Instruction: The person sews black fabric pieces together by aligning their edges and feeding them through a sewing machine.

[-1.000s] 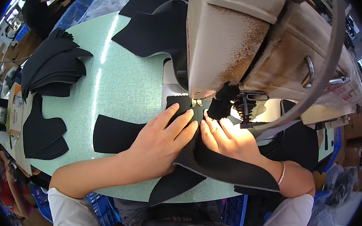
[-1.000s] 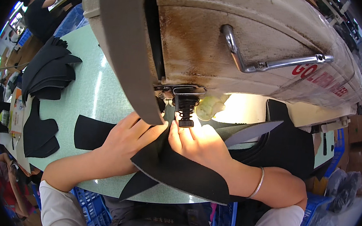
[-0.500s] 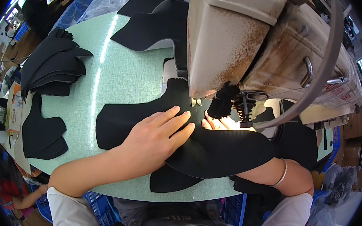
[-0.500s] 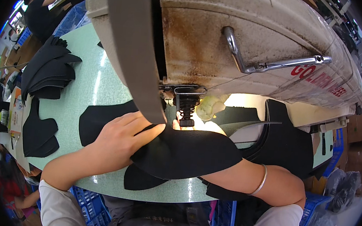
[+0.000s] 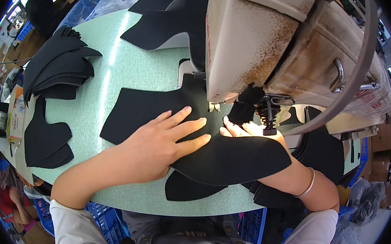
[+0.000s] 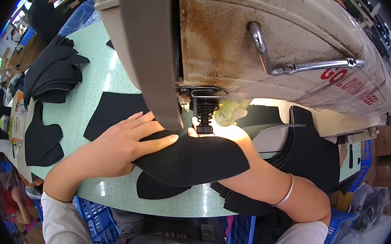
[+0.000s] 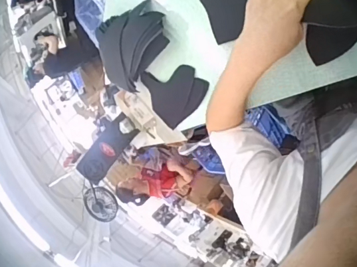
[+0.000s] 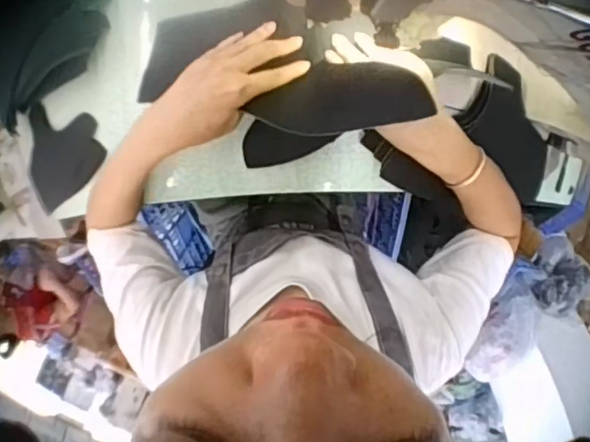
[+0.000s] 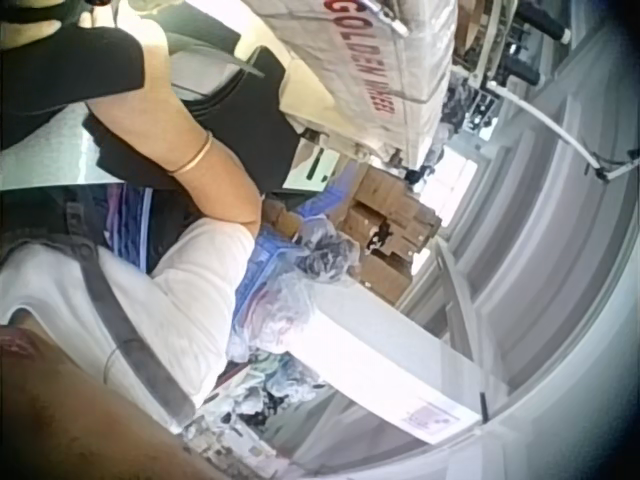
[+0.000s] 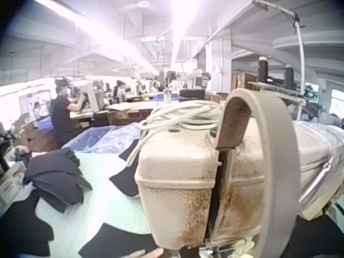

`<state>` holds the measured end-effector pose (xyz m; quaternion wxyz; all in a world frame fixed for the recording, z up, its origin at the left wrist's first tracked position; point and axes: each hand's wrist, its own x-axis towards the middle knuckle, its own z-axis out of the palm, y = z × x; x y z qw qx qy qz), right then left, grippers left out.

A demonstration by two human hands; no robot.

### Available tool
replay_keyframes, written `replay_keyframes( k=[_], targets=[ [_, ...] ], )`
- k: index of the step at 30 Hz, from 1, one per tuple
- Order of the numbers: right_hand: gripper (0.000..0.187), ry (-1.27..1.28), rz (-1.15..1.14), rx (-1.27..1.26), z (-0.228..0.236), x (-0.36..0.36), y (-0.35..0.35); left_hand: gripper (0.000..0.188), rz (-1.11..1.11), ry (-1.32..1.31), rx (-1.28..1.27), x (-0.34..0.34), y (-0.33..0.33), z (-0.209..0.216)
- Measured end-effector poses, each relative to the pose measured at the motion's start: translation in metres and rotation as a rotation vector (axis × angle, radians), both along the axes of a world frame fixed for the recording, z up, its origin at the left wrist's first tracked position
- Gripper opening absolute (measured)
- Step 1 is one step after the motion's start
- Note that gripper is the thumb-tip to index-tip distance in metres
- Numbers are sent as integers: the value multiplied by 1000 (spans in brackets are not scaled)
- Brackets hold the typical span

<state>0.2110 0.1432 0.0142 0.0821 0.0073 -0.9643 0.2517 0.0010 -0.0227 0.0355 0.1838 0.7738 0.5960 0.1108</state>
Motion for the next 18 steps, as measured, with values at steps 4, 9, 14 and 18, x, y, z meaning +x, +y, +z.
replay_keyframes(
  k=[4, 9, 14, 18],
  targets=[
    [35, 169, 19, 204, 11, -9, 8, 76, -60, 110, 36, -14, 7, -4],
    [30, 110, 41, 140, 17, -8, -4, 76, 50, 85, 34, 10, 5, -1],
    [29, 30, 73, 258, 14, -6, -11, 70, 60, 72, 174, 17, 5, -19],
    [42, 61, -55, 112, 12, -1, -6, 54, -53, -61, 71, -9, 9, -7]
  ],
)
